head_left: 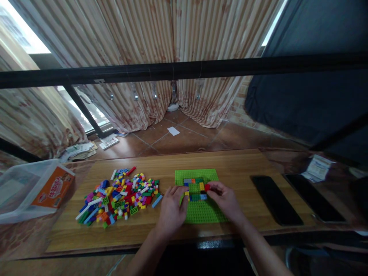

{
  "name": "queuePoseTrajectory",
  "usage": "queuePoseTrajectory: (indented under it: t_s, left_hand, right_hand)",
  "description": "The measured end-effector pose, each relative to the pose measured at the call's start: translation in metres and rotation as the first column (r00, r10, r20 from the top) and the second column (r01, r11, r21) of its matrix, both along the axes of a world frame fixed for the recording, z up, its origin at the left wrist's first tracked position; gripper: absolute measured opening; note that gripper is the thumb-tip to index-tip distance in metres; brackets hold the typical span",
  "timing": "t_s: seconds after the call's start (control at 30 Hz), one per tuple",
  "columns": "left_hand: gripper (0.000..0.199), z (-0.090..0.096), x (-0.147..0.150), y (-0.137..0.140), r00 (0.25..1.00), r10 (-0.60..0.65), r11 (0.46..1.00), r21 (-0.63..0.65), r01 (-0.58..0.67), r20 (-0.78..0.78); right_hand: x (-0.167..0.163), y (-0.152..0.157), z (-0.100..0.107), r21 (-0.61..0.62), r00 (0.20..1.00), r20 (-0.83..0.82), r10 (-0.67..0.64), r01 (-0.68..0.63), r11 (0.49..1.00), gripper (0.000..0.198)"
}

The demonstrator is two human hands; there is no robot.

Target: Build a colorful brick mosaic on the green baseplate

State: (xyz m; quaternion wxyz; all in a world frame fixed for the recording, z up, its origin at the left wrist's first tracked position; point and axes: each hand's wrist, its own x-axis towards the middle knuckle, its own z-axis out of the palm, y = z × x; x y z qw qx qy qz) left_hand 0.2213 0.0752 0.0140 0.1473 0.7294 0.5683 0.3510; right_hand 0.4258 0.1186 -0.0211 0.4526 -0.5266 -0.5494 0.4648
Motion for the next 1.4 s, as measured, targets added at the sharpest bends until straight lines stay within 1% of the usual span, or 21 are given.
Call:
queuePoseTrajectory:
  t_s: [0.1, 0.2, 0.3, 0.43, 0.6, 0.67, 0.8, 1.0, 1.1, 1.2, 1.3, 1.4]
  left_hand:
    - [0.025, -0.003, 0.012, 0.014, 0.998, -0.061, 0.997, -0.05, 0.059, -0.033]
    - [0.027, -0.006, 0.022, 0.022, 0.991, -0.108, 0.992, -0.08, 0.102, -0.075]
    - [0.026, -0.007, 0.03, 0.026, 0.987, -0.136, 0.985, -0.115, 0.126, -0.089]
    - [0.024, -0.009, 0.036, 0.027, 0.985, -0.151, 0.978, -0.155, 0.137, -0.082]
    - [0.021, -0.011, 0.037, 0.026, 0.988, -0.139, 0.978, -0.165, 0.127, -0.065]
    - [0.02, -0.011, 0.037, 0.026, 0.99, -0.129, 0.979, -0.167, 0.118, -0.058]
    - [0.021, -0.011, 0.039, 0.026, 0.991, -0.128, 0.977, -0.175, 0.118, -0.045]
    - [0.023, -0.011, 0.04, 0.025, 0.992, -0.12, 0.98, -0.164, 0.113, -0.034]
    - [0.022, -0.011, 0.04, 0.024, 0.992, -0.12, 0.979, -0.168, 0.113, -0.028]
    - [0.022, -0.011, 0.04, 0.024, 0.993, -0.117, 0.979, -0.167, 0.114, -0.009]
    - [0.022, -0.012, 0.04, 0.024, 0.994, -0.113, 0.98, -0.165, 0.113, 0.013]
    - [0.022, -0.013, 0.04, 0.024, 0.994, -0.105, 0.978, -0.177, 0.108, 0.027]
  right_hand:
    - [-0.002, 0.003, -0.005, -0.014, 0.999, 0.008, 0.038, -0.038, 0.999, 0.03]
    - [0.0, 0.005, -0.005, -0.028, 0.992, 0.043, 0.123, -0.121, 0.992, 0.029]
    - [0.003, 0.008, -0.003, -0.051, 0.974, 0.128, 0.188, -0.183, 0.982, 0.029]
    - [0.006, 0.008, 0.001, -0.042, 0.947, 0.23, 0.223, -0.219, 0.975, 0.028]
    - [0.007, 0.006, 0.006, 0.01, 0.935, 0.294, 0.201, -0.213, 0.977, 0.028]
    - [0.006, 0.006, 0.006, 0.011, 0.935, 0.294, 0.2, -0.212, 0.977, 0.029]
    - [0.004, 0.005, 0.006, -0.04, 0.939, 0.231, 0.256, -0.253, 0.967, 0.031]
    - [0.006, 0.003, 0.007, -0.041, 0.947, 0.175, 0.268, -0.265, 0.963, 0.032]
    - [0.006, 0.004, 0.01, -0.029, 0.942, 0.223, 0.251, -0.251, 0.967, 0.03]
    - [0.005, 0.006, 0.012, -0.014, 0.94, 0.271, 0.207, -0.211, 0.977, 0.028]
    - [0.003, 0.008, 0.011, -0.024, 0.947, 0.267, 0.178, -0.178, 0.984, 0.026]
    - [0.002, 0.009, 0.009, -0.045, 0.96, 0.218, 0.175, -0.169, 0.985, 0.024]
